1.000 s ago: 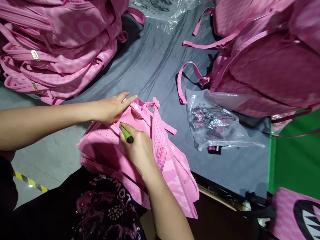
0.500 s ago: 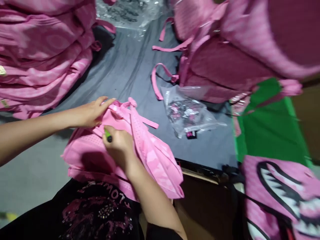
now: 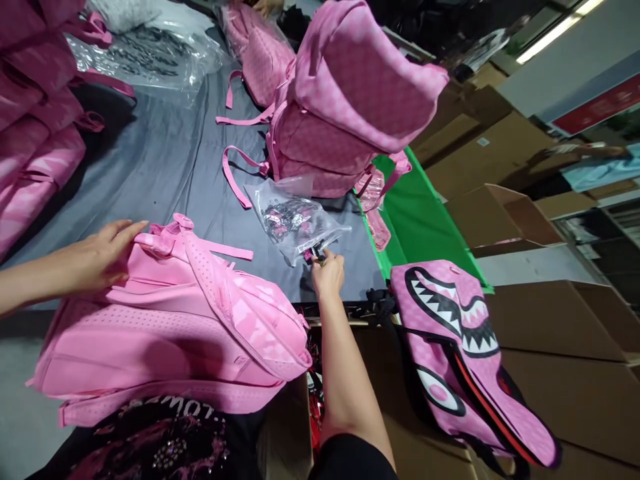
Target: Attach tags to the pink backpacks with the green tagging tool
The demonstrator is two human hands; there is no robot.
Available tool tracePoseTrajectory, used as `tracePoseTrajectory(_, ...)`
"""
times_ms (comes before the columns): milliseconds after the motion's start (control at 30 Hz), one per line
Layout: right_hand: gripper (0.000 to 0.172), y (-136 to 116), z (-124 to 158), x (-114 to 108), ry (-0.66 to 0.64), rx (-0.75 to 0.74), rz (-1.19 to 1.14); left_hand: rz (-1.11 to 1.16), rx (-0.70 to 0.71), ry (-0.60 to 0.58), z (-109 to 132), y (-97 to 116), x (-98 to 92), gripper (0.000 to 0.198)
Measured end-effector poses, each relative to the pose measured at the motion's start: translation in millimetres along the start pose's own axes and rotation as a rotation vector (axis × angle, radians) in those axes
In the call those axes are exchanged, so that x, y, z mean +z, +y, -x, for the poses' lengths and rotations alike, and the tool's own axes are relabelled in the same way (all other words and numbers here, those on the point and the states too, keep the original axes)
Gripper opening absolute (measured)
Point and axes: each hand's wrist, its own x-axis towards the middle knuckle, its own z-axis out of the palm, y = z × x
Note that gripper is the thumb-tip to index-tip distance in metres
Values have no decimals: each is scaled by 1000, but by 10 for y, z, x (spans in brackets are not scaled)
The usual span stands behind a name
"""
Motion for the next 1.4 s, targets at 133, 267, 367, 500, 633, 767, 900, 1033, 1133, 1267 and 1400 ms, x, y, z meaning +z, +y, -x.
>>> tracePoseTrajectory(133,17,151,-217,197,-109,54,-57,23,-4,25,8,15,-10,96)
tracePoseTrajectory(267,23,193,-183,3,-215,80,-174,7,-14,39,31,63,-51,95)
tracePoseTrajectory(367,20,171,-25,-323,-222,78,-215,9,2,40,31,102,-106,92)
tracePoseTrajectory(500,22,-154,350,-634,-207,-50,-265,35,-35,-4,64,184,-185,94)
tracePoseTrajectory(633,18,-846,821,-586,-218,-556,-324,2,-152,-10,149,374,-248,111)
tracePoseTrajectory(767,23,-1608,1277,-305,-458,-821,-261,-13,-241,-23,171,491,-294,120)
tracePoseTrajectory(900,33,-2096,1528,-71,-541,-941,110,204,-144,85,327,387,-220,102)
tracePoseTrajectory(1033,27,-2290,1595,18,-661,-995,412,468,-153,386,695,256,95,84)
tracePoseTrajectory(1133,21,-2370,1644,73,-783,-1071,589,562,-223,389,905,248,352,101)
tracePoseTrajectory(1267,25,-2466,1743,201,-800,-1161,700,564,-235,462,941,280,543,106)
tracePoseTrajectory(1400,25,-2521,1786,313,-862,-1183,714,543,-210,499,902,261,590,108)
